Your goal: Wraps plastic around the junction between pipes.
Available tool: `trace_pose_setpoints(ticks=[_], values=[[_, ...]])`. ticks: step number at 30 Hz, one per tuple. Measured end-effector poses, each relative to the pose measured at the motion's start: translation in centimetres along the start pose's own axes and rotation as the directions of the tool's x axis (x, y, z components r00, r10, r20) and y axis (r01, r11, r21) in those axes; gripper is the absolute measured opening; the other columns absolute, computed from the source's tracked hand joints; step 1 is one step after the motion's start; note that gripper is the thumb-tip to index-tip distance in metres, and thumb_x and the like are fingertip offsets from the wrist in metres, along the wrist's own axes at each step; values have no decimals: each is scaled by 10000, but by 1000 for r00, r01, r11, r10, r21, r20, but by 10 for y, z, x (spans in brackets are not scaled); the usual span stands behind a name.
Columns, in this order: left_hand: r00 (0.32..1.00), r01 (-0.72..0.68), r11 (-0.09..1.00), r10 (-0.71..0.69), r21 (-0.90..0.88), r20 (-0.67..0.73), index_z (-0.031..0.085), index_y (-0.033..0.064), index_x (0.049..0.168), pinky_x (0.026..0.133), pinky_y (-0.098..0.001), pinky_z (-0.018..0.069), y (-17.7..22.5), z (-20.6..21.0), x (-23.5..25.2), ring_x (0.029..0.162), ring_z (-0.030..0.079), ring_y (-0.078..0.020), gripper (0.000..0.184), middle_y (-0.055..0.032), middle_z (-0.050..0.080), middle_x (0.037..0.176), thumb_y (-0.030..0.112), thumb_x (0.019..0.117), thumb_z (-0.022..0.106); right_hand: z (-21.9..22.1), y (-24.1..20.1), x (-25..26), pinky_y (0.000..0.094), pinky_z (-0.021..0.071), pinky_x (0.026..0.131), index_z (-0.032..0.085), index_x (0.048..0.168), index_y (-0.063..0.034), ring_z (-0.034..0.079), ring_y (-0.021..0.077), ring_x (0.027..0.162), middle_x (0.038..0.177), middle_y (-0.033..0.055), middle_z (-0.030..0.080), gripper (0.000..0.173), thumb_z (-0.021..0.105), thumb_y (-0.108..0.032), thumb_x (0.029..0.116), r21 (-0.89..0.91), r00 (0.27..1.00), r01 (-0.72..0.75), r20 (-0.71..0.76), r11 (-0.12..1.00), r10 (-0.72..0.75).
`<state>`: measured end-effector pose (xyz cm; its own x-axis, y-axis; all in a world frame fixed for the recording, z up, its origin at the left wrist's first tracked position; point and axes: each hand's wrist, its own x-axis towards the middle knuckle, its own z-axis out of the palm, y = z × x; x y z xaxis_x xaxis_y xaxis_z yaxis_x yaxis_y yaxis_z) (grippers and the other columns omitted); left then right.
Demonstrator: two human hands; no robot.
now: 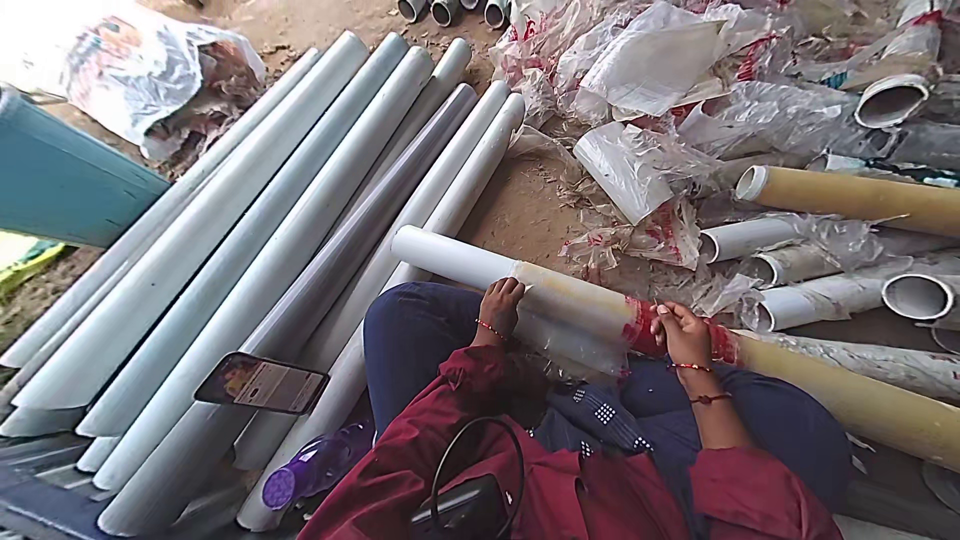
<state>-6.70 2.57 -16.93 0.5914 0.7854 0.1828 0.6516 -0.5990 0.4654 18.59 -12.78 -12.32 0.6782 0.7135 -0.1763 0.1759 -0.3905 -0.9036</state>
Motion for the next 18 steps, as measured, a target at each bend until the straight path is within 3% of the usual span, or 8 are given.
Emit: trace_pose_setpoints(ticks=[4,6,7,8,10,12,15,18], values=[[998,-49,999,50,-21,36,711,-104,986,980,-540,525,8,-6,-21,1102,685,-442,200,-271,712,1080,-99,947,515,-3,-6,2,144,420,478,606,1099,96,479,-8,460,607,-42,534,224,433,-46,1089,125,989,-109,-83,986,119],[995,-77,996,74,-39,-74,704,-107,977,948,-524,553,10,-5,-23,1080,697,-445,175,-276,713,1085,-23,956,552,-2,-7,2,148,417,479,603,1096,96,474,-4,461,605,-36,533,224,435,-51,1091,116,989,-112,-81,987,122],[990,-86,995,80,-49,-114,698,-108,1044,987,-518,540,10,-4,-18,1150,677,-444,193,-279,704,1164,24,952,593,-1,-6,3,153,416,487,604,1105,100,475,-1,467,614,-31,538,226,439,-53,1090,91,991,-109,-74,990,116],[991,-88,995,82,-53,-102,667,-108,1196,1076,-520,485,9,-3,-10,1274,611,-441,312,-279,660,1295,86,953,643,0,-6,4,159,423,499,611,1116,102,483,1,477,627,-24,550,230,446,-55,1087,55,992,-102,-66,993,105],[994,-39,999,42,-28,96,477,-80,1478,1241,-511,267,5,-1,8,1503,372,-389,610,-242,462,1558,224,984,664,2,-5,4,184,432,535,621,1152,97,493,16,514,669,-4,568,246,454,-73,1089,-39,994,-98,-46,994,96],[935,37,999,-37,8,354,374,-24,1561,1279,-509,118,3,-1,23,1575,211,-344,544,-194,326,1652,146,1064,515,3,-5,5,228,449,579,630,1175,89,512,50,554,714,27,593,263,454,-89,1092,-124,995,-92,-39,988,88],[978,-79,997,83,-27,190,567,-38,1429,1219,-548,302,-5,12,14,1442,457,-420,513,-224,533,1501,-156,954,412,-1,-3,7,309,477,645,647,1180,80,557,117,612,761,81,638,270,457,-89,1090,-204,994,-99,-60,974,89],[974,-215,977,214,-3,75,612,-95,1352,1164,-570,379,-10,19,1,1341,553,-467,474,-273,587,1421,-178,914,451,-4,1,6,339,489,676,644,1202,75,577,148,641,785,101,651,280,451,-97,1093,-244,992,-119,-65,962,107]])
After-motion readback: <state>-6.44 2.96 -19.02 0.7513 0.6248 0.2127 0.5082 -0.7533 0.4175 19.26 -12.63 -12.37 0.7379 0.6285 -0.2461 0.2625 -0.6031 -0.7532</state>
